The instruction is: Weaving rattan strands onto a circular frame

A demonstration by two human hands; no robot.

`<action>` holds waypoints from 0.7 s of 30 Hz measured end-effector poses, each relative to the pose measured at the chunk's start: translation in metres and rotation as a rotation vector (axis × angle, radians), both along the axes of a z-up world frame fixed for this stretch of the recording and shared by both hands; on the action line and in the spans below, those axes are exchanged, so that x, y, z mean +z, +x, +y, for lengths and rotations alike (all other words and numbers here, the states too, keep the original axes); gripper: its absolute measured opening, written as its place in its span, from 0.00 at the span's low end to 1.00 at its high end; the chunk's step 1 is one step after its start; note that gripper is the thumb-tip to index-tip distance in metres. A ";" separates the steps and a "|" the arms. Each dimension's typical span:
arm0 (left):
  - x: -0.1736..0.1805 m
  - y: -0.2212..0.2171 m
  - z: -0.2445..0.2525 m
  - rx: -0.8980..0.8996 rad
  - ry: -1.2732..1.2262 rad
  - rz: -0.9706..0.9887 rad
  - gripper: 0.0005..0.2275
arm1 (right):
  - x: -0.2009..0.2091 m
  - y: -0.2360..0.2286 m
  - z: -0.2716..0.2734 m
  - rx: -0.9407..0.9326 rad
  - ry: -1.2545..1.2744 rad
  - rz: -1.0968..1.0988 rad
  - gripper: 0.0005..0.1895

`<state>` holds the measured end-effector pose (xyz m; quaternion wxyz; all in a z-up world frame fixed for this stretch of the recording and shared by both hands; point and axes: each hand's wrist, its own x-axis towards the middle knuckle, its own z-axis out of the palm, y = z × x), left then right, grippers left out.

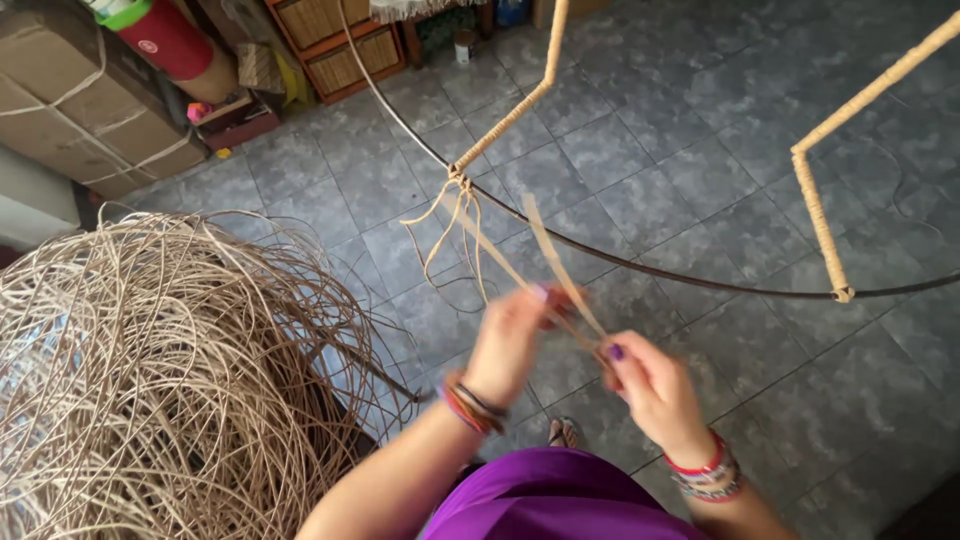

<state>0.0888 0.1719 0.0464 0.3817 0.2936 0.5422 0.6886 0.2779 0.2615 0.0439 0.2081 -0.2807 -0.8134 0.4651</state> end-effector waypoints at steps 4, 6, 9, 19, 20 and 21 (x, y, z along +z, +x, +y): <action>0.001 0.018 -0.002 -0.208 0.166 -0.061 0.23 | 0.000 -0.010 -0.003 -0.006 -0.064 0.009 0.15; 0.011 0.003 -0.006 -0.152 0.150 -0.027 0.23 | -0.003 0.000 0.002 0.016 -0.032 -0.024 0.15; 0.015 -0.004 -0.008 -0.129 0.172 -0.034 0.24 | 0.000 0.004 0.000 0.073 -0.036 -0.027 0.15; 0.014 0.008 -0.007 -0.257 0.210 -0.008 0.21 | 0.008 0.001 0.000 0.105 -0.154 -0.042 0.17; 0.013 0.008 -0.007 -0.257 0.210 -0.008 0.21 | 0.005 0.002 0.001 0.105 -0.154 -0.043 0.17; 0.013 0.009 -0.007 -0.237 0.203 0.005 0.20 | 0.002 0.003 0.002 0.074 -0.220 -0.032 0.17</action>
